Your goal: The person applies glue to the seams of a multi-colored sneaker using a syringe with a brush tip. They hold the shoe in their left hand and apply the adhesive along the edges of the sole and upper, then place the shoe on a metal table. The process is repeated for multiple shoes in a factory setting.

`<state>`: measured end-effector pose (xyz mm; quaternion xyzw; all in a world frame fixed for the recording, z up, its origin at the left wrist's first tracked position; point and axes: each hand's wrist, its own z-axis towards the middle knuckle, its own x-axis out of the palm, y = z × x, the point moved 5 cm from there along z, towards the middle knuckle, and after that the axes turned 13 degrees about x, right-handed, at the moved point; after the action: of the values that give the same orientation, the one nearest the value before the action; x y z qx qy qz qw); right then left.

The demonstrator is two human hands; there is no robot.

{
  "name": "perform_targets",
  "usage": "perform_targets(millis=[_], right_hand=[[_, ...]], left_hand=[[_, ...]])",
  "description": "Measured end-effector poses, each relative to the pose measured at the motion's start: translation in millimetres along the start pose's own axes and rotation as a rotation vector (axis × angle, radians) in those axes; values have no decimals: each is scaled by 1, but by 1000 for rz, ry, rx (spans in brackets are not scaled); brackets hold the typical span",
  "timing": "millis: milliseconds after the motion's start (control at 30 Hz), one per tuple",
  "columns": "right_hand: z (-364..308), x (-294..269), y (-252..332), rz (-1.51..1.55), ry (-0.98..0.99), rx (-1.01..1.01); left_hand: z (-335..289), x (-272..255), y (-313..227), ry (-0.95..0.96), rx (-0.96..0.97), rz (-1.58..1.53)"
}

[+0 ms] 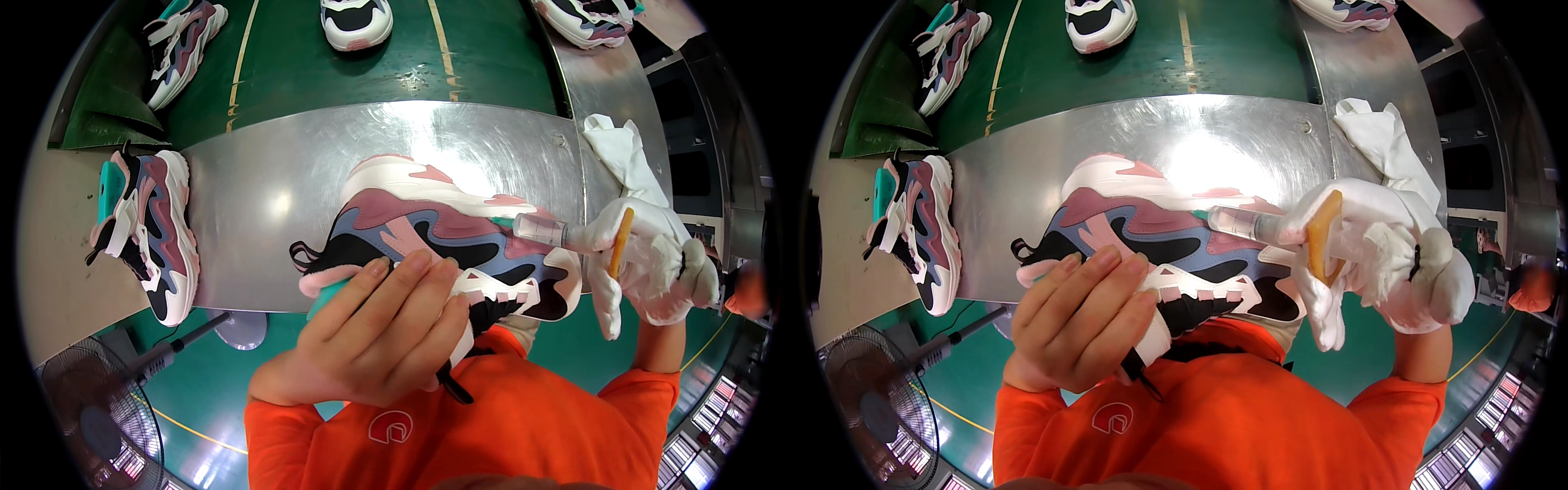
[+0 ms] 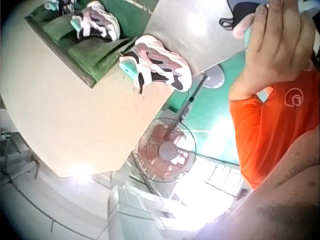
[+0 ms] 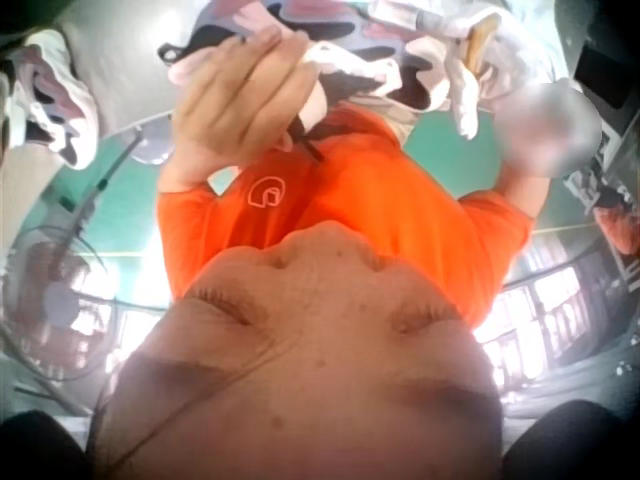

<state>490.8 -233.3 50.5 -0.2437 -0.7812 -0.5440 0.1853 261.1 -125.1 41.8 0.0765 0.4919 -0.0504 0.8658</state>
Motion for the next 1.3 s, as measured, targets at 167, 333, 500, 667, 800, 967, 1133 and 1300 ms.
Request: perform_targets(millis=[167,333,500,667,800,967,1133,1300], right_hand=[[-22,-18,-4,-9,-330,-122],[-45,-41,-12,-24,-669,-224],[-36,-26,-3,-174,32,50],[-66,-49,-17,-109,-407,-17],[-49,-33,-14,-18,-189,8],[-51,-36,-18,41,-128,-3],[-60,-47,-26,115,-103,-39],[-70,-56,-39,187,-80,-79]], left_hand=[[0,-1,1,19,22,3],[5,-1,-1,25,-49,-26],[4,-1,0,64,-24,-20],[12,-4,0,17,-102,-17],[14,-3,-1,22,-100,-8],[11,-1,-1,30,-67,13],[18,-1,-2,52,-65,24],[22,-2,-5,71,-80,45]])
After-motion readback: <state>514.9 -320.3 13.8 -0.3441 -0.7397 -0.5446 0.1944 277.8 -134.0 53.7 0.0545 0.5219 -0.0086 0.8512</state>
